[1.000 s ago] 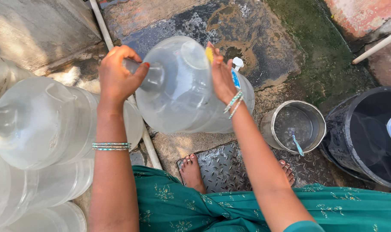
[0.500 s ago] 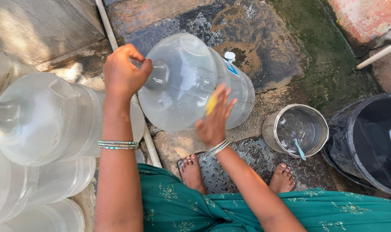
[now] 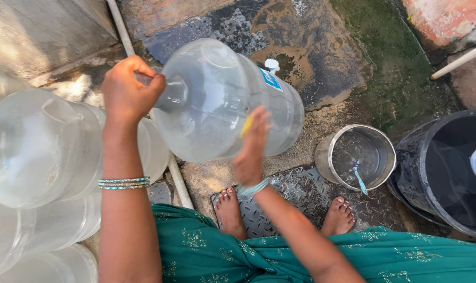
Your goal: The person scrubs the inside of a large plastic water dispenser bottle with a toothbrush and sponge, then wipes the exterior surface. The person handles the bottle, a metal bucket, and a sponge while sitting on a metal grate.
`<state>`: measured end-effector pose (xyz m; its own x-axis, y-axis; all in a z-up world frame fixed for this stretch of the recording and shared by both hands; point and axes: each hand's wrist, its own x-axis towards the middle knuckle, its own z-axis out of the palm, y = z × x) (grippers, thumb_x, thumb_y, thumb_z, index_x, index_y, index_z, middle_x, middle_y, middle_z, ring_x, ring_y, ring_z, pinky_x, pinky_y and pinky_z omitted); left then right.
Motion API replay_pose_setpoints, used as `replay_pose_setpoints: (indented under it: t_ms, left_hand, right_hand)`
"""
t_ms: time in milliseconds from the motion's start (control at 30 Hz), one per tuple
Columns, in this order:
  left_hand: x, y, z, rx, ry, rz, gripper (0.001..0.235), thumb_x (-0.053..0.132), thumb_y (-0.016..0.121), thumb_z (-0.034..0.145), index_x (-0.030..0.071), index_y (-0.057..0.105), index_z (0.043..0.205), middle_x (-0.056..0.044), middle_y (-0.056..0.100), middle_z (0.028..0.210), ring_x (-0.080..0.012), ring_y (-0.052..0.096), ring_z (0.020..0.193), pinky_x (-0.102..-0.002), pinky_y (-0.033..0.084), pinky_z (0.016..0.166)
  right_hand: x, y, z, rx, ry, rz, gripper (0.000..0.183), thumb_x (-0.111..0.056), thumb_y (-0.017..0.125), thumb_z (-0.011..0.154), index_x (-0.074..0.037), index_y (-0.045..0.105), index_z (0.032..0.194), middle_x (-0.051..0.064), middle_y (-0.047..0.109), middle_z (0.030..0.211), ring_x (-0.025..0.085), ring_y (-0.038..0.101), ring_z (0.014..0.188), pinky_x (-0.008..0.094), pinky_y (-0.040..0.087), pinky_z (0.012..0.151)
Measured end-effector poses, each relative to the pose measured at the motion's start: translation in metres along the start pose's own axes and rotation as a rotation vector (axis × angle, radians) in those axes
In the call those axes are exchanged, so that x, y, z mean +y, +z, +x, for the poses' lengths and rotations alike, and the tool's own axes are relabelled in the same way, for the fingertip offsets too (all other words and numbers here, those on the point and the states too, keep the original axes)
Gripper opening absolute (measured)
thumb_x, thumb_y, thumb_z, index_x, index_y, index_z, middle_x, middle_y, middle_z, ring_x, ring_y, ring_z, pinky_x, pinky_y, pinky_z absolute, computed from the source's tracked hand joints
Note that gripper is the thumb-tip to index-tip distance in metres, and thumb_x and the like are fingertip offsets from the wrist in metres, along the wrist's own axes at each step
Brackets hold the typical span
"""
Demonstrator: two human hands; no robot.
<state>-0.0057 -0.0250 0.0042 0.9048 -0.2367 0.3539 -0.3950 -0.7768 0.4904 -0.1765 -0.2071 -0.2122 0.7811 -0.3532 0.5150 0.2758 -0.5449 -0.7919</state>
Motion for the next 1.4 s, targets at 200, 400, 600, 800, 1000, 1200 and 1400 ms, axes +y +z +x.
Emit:
replay_pose_setpoints:
  t_ms: [200, 400, 600, 800, 1000, 1200, 1400]
  left_hand:
    - [-0.018, -0.003, -0.002, -0.026, -0.025, -0.041, 0.020, 0.022, 0.084, 0.086, 0.009, 0.068, 0.083, -0.007, 0.070, 0.085, -0.0220, 0.067, 0.069, -0.035, 0.052, 0.070]
    - [-0.028, -0.007, -0.006, -0.013, 0.072, -0.023, 0.015, 0.013, 0.081, 0.086, 0.007, 0.069, 0.080, -0.006, 0.071, 0.088, -0.0192, 0.067, 0.079, -0.032, 0.051, 0.073]
    - [-0.016, -0.016, -0.007, -0.040, -0.089, 0.020, 0.016, 0.019, 0.084, 0.088, 0.009, 0.072, 0.084, -0.005, 0.074, 0.086, -0.0161, 0.067, 0.074, -0.030, 0.051, 0.071]
    - [0.000, -0.026, -0.009, -0.126, -0.266, -0.012, 0.022, 0.026, 0.088, 0.085, 0.011, 0.073, 0.086, -0.004, 0.072, 0.081, -0.0129, 0.064, 0.072, -0.029, 0.050, 0.066]
    - [-0.004, -0.013, -0.007, -0.102, -0.194, -0.061, 0.023, 0.024, 0.087, 0.082, 0.010, 0.070, 0.088, -0.004, 0.071, 0.080, -0.0145, 0.064, 0.068, -0.029, 0.051, 0.066]
    - [-0.009, -0.007, -0.005, -0.030, -0.028, -0.029, 0.024, 0.023, 0.089, 0.082, 0.009, 0.070, 0.086, -0.005, 0.073, 0.084, -0.0168, 0.068, 0.071, -0.032, 0.053, 0.069]
    - [-0.008, -0.020, -0.010, -0.145, -0.088, -0.134, 0.024, 0.021, 0.086, 0.081, 0.007, 0.067, 0.086, -0.004, 0.069, 0.079, -0.0168, 0.062, 0.068, -0.031, 0.048, 0.064]
  right_hand:
    - [0.062, -0.002, -0.011, 0.062, 0.241, -0.126, 0.095, -0.069, 0.010, 0.105, 0.003, -0.001, 0.167, 0.020, 0.003, 0.178, 0.038, -0.004, 0.165, 0.053, -0.014, 0.130]
    - [0.246, -0.035, -0.053, 0.256, 1.015, 0.806, 0.109, -0.084, 0.015, 0.089, -0.001, 0.030, 0.158, 0.018, 0.035, 0.163, 0.036, 0.030, 0.151, 0.053, 0.022, 0.123]
    - [0.272, -0.055, -0.084, 0.239, 1.184, 1.096, 0.134, -0.099, 0.007, 0.071, 0.003, 0.045, 0.150, 0.019, 0.051, 0.155, 0.035, 0.041, 0.146, 0.055, 0.025, 0.117]
    - [0.220, -0.086, -0.025, 0.216, 1.068, 0.720, 0.118, -0.091, 0.011, 0.083, -0.003, 0.023, 0.160, 0.021, 0.028, 0.164, 0.033, 0.028, 0.152, 0.049, 0.018, 0.125]
    - [0.037, -0.033, 0.029, 0.008, 0.281, -0.037, 0.098, -0.078, 0.003, 0.101, -0.004, 0.015, 0.165, 0.021, 0.013, 0.174, 0.036, 0.009, 0.164, 0.050, 0.001, 0.134]
    - [-0.032, -0.019, 0.013, -0.224, -0.190, -0.285, 0.114, -0.085, -0.002, 0.087, -0.004, 0.018, 0.164, 0.020, 0.011, 0.174, 0.036, 0.001, 0.164, 0.063, -0.013, 0.129]
    - [0.184, -0.063, 0.032, -0.045, 0.590, -0.359, 0.066, -0.050, 0.025, 0.106, -0.008, 0.051, 0.149, 0.013, 0.058, 0.158, 0.024, 0.058, 0.138, 0.045, 0.022, 0.130]
